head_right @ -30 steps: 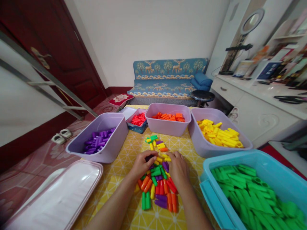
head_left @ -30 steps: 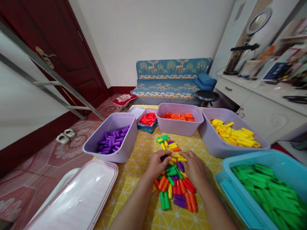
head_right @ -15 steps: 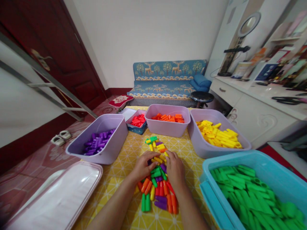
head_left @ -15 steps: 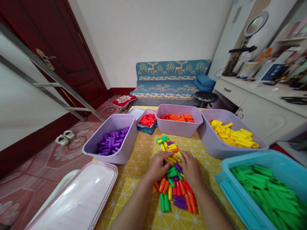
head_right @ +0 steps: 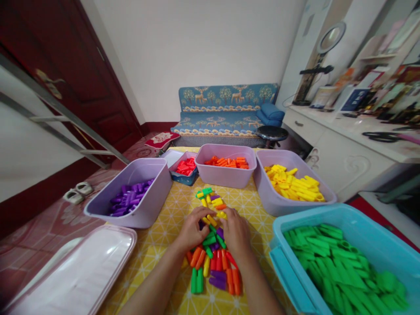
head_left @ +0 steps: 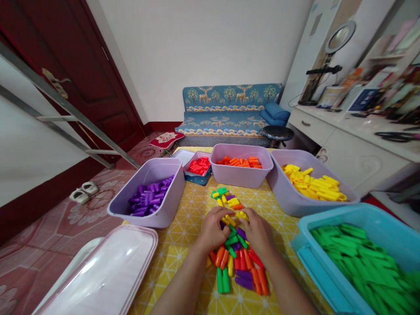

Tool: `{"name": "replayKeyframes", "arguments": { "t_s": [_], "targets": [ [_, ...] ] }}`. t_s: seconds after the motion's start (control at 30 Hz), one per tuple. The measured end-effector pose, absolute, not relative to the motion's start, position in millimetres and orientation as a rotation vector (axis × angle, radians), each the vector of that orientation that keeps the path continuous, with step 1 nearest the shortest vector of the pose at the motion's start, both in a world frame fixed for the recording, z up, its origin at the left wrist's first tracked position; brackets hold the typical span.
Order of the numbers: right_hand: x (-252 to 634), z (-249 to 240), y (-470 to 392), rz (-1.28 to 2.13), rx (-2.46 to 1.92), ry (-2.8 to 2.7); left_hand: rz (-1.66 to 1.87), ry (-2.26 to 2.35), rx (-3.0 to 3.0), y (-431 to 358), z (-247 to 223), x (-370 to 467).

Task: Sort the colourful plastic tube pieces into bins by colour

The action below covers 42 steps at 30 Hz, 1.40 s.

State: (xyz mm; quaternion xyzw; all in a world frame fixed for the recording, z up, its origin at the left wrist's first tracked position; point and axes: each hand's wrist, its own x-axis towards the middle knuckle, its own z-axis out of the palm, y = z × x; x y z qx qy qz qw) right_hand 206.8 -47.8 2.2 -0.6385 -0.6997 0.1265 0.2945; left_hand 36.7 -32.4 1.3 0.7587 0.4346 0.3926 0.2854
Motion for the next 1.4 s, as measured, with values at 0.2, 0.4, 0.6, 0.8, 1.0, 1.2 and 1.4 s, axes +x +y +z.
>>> {"name": "replayKeyframes", "arguments": {
  "t_s": [0.2, 0.4, 0.6, 0.8, 1.0, 1.2, 1.4],
  "targets": [
    [211.0, 10.9, -48.8, 0.856, -1.432, -1.467, 1.054, 1.179, 2.008, -28.6, -4.2, 36.9],
    [209.9, 39.1, -40.2, 1.041, -1.139, -0.85, 1.044, 1.194, 2.009, -26.3, -7.7, 35.4],
    [228.3, 92.3, -10.4, 0.687, -0.666, -0.27, 1.053, 1.189, 2.004, -24.8, -12.0, 35.2],
    [243.8, 110.5, -4.9, 0.74, -0.565, -0.14, 1.076, 1.176, 2.015, -24.4, -11.9, 35.1],
    [220.4, 79.7, -26.8, 0.841, -0.849, -0.473, 1.055, 1.204, 2.008, -25.6, -10.8, 35.2],
    [186.6, 34.1, -107.9, 0.782, -1.278, -1.603, 1.033, 1.235, 1.98, -27.5, -7.3, 34.2],
    [200.1, -11.5, -181.3, -0.166, -0.98, -2.463, 1.066, 1.225, 1.894, -27.8, -4.8, 34.1]
  ]
}}
